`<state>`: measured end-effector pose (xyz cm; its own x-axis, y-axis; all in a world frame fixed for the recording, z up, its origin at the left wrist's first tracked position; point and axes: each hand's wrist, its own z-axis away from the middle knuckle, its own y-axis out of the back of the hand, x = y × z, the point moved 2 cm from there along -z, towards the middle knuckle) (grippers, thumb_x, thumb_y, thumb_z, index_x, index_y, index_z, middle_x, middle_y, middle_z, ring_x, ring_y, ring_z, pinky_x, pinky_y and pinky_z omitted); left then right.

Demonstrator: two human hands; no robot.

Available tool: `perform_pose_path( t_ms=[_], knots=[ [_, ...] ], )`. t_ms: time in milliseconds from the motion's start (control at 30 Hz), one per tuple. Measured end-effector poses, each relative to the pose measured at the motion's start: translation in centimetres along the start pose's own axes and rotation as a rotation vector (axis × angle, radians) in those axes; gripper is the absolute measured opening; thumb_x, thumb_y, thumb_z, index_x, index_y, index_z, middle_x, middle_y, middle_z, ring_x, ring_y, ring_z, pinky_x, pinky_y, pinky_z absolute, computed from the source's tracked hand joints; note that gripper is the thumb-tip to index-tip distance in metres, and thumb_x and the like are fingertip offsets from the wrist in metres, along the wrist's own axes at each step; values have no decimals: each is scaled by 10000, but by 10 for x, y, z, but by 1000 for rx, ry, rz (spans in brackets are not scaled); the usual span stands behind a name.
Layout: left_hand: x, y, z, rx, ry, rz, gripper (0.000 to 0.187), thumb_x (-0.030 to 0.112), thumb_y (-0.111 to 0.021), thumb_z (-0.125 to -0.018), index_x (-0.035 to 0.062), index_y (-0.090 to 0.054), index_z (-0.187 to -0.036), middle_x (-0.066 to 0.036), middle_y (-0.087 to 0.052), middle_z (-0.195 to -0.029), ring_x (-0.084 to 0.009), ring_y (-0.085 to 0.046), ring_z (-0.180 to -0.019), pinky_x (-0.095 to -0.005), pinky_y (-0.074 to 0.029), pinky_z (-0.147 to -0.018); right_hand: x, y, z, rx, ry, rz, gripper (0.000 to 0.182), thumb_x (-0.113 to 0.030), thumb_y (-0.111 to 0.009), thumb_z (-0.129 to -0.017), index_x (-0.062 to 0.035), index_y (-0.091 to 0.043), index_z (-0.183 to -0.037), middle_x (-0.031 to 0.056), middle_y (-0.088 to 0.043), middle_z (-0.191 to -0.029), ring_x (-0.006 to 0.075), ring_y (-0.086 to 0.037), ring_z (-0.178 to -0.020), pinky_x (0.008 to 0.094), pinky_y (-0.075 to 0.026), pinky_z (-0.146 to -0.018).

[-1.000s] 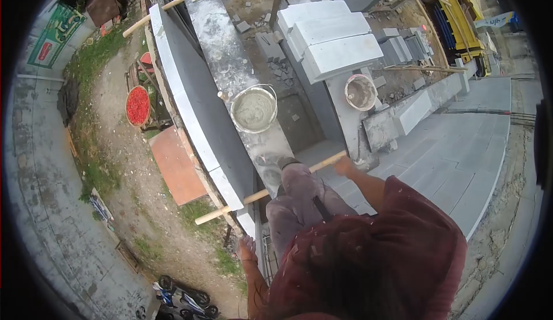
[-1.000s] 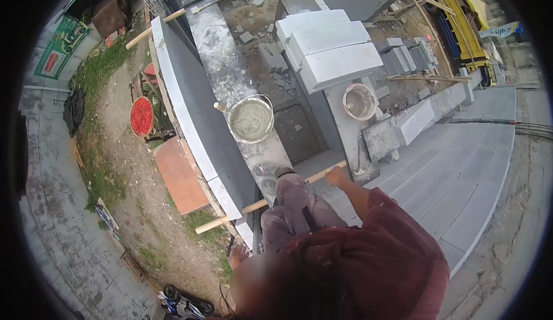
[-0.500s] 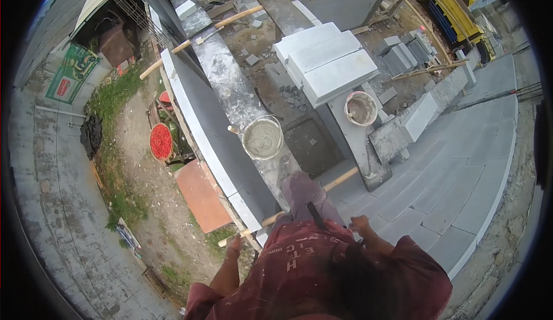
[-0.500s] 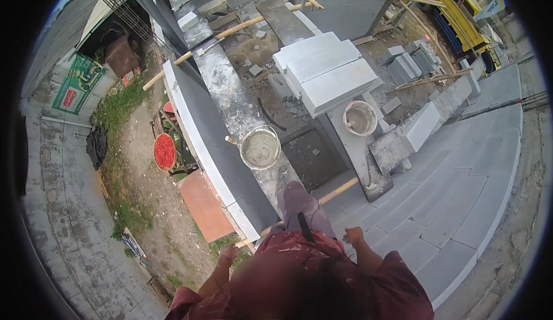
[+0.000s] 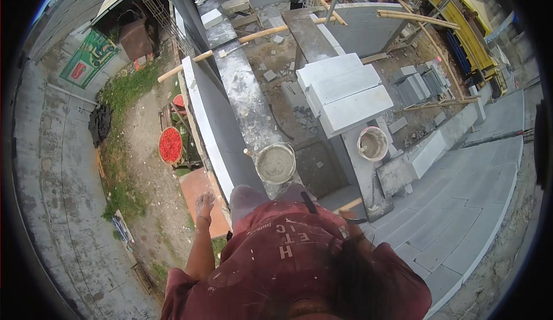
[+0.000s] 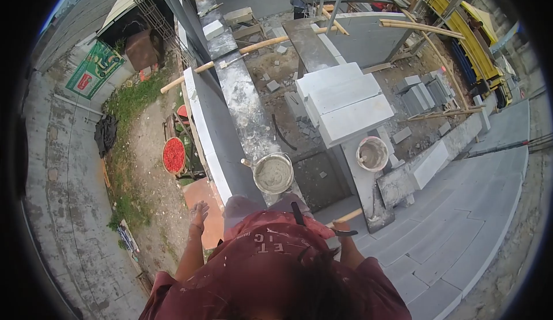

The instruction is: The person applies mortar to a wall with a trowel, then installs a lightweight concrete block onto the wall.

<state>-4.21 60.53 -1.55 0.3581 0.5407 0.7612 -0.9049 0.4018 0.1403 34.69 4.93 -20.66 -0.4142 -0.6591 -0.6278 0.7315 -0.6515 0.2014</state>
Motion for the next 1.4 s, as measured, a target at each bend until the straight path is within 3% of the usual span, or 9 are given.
perform_pose_path(
  t_ms=[67,100,200,600,833,933,1067,1167,1400],
  knots=[
    [-38,12,-1,135,174,88,442,358,-555,-1032,60,-581,-1357,-163,-668,-1318,-286,-665,-1188,-420,-511,-985,-76,20,9,13,377,452,169,-241,-646,-1019,-72,-657,-1018,117,-717,-879,254,-738,-784,341,-565,-609],
    [-66,19,-3,135,326,36,446,348,-539,-1028,43,-581,-1351,-159,-663,-1323,-281,-662,-1168,-439,-505,-952,-167,-6,20,197,-34,-442,229,-261,-638,-1028,-47,-647,-1110,120,-737,-934,223,-745,-874,305,-582,-673],
    [-88,27,17,-136,443,-709,384,313,-526,-1026,90,-607,-1328,-147,-718,-1228,-310,-727,-1020,-454,-559,-894,-248,-6,14,175,66,-473,308,-236,-598,-1037,-1,-602,-1237,146,-738,-991,256,-741,-788,346,-593,-691],
    [-24,1,-164,-301,415,-597,379,335,-505,-1027,111,-618,-1312,-123,-717,-1250,-301,-723,-1037,-486,-550,-905,-268,-14,-32,336,-377,-618,314,-258,-573,-1059,15,-580,-1213,192,-723,-1060,268,-746,-806,343,-577,-627],
    [113,-52,-538,-82,657,-529,371,392,-565,-992,70,-696,-1122,-105,-742,-1060,-220,-727,-984,-468,-552,-760,-387,-59,-110,542,-415,-533,387,-263,-526,-1055,47,-519,-1286,210,-721,-1070,261,-739,-809,351,-564,-619],
    [190,-132,-769,-141,-9,-1048,454,428,-561,-973,10,-730,-911,-173,-757,-904,-391,-717,-952,-496,-546,-825,-396,-104,-158,239,-179,-45,413,-311,-550,-1046,14,-545,-1301,188,-694,-1201,296,-735,-929,401,-582,-738],
    [306,-290,-1021,-174,-244,-965,442,454,-558,-966,102,-732,-1168,-183,-715,-1227,-388,-645,-1189,-465,-494,-1038,-364,-179,-259,-176,-446,-655,468,-14,-699,-878,45,-576,-1326,184,-721,-1136,286,-740,-987,390,-632,-768],
    [368,-388,-1154,-128,-546,-951,332,262,-590,-956,62,-703,-1196,-212,-700,-1226,-416,-629,-1189,-476,-488,-1049,-427,-238,-309,-150,-259,-892,636,-482,-464,-1065,-15,-439,-1496,192,-588,-1424,378,-601,-1250,566,-489,-1021],
    [332,-472,-1408,-286,-303,-1641,786,375,-578,-984,90,-245,-1636,-178,-256,-1694,-375,-202,-1576,-603,-224,-1254,-502,-353,-478,96,-697,-297,278,-183,-587,-1063,50,-653,-1198,154,-745,-1054,226,-739,-923,368,-638,-800]
  ],
)
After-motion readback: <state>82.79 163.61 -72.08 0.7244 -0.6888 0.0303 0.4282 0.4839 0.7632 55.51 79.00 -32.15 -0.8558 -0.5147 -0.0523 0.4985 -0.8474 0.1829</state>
